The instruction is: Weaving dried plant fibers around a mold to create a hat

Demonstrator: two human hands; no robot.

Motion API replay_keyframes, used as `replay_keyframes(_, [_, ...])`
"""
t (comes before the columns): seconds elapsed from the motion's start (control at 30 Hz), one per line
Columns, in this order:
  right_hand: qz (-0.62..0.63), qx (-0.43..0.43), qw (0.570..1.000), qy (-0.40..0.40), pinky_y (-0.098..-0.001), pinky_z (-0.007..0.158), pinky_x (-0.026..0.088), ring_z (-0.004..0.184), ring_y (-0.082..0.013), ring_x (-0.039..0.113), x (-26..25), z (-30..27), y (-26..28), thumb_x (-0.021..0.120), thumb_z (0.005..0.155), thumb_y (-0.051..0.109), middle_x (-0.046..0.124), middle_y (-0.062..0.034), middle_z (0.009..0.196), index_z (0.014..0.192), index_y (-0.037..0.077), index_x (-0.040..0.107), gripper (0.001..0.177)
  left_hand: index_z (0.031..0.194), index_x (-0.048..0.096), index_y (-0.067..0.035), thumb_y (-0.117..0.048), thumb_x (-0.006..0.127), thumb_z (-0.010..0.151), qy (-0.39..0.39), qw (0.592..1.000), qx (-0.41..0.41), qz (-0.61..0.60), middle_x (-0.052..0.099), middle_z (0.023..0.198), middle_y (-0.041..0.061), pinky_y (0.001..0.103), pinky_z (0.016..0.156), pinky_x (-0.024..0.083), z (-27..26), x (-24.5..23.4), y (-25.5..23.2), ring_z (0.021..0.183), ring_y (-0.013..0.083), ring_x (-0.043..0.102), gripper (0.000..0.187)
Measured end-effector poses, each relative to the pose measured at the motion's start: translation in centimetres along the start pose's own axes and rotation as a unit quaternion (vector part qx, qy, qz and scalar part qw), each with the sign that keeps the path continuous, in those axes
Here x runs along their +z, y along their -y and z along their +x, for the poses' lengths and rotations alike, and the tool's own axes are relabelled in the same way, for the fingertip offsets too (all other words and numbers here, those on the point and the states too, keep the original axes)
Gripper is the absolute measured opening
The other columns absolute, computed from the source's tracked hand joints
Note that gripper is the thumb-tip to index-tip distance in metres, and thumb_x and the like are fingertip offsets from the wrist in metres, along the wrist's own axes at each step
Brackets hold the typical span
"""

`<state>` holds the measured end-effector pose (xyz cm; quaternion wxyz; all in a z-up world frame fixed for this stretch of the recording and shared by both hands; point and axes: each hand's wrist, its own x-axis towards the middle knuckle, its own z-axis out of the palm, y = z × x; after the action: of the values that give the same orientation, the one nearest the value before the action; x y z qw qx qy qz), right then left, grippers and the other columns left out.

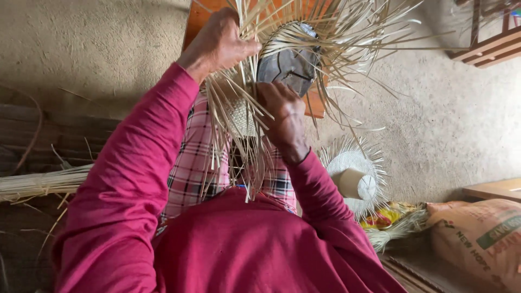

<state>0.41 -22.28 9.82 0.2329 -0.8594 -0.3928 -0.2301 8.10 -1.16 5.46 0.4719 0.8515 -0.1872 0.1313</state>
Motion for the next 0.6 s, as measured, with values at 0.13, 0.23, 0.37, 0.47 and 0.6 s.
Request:
replay_keyframes(0.13, [0.383, 0.277, 0.881, -0.040, -0.0222, 0.040, 0.042, 0.049, -0.0105, 0.053, 0.6, -0.1, -2.7, 0.066, 0.097, 0.010, 0.067, -0.0078, 0.079, 0.132, -0.002, 0.054, 0.039, 0.104, 0.067, 0.005, -0.007, 0.070, 0.098, 0.050, 0.997, -0.062, 0.016, 0.064, 0.075, 0.012, 0.026, 0.031, 0.043, 0.1, 0.6, 0.2, 0.044, 0.0148, 0.050, 0.013])
replay_keyframes(0.23, [0.571, 0.417, 0.700, -0.101, -0.0242, 0.042, 0.047, 0.051, -0.0147, 0.058, 1.6, 0.6, -3.5, 0.068, 0.096, 0.016, 0.064, -0.0089, 0.081, 0.151, 0.000, 0.040, 0.064, 0.090, 0.067, 0.001, -0.010, 0.075, 0.099, 0.048, 0.996, -0.056, 0.054, 0.064, 0.075, 0.012, 0.028, 0.035, 0.049, 0.0, 0.9, 0.8, 0.046, 0.0176, 0.054, 0.016])
replay_keyframes(0.37, [0.610, 0.425, 0.644, -0.178, -0.0244, 0.032, 0.026, 0.039, -0.0090, 0.045, 2.6, 2.9, -3.3, 0.074, 0.093, 0.013, 0.063, -0.0024, 0.073, 0.090, 0.007, 0.068, 0.009, 0.093, 0.075, 0.005, -0.007, 0.083, 0.095, 0.018, 0.998, -0.049, 0.029, 0.073, 0.074, 0.014, 0.025, 0.033, 0.051, 0.0, 0.2, -0.5, 0.043, 0.0158, 0.061, 0.014])
replay_keyframes(0.47, [0.598, 0.429, 0.656, -0.167, -0.0250, 0.032, 0.026, 0.038, -0.0091, 0.043, 2.6, 3.4, -3.3, 0.075, 0.091, 0.014, 0.062, -0.0037, 0.071, 0.088, 0.002, 0.069, 0.014, 0.083, 0.071, -0.001, -0.004, 0.075, 0.093, 0.025, 0.996, -0.072, 0.036, 0.063, 0.061, 0.005, 0.029, 0.026, 0.039, -0.2, 0.4, -0.3, 0.038, 0.0123, 0.050, 0.012])
replay_keyframes(0.6, [0.598, 0.429, 0.655, -0.172, -0.0248, 0.033, 0.029, 0.040, -0.0085, 0.045, 2.0, 2.7, -1.7, 0.076, 0.090, 0.014, 0.060, -0.0023, 0.067, 0.083, 0.006, 0.069, 0.013, 0.096, 0.072, 0.001, -0.003, 0.078, 0.088, -0.036, 0.999, 0.022, -0.004, 0.068, 0.072, 0.007, 0.034, 0.041, 0.043, -0.4, -0.8, -2.6, 0.049, 0.0158, 0.054, 0.011])
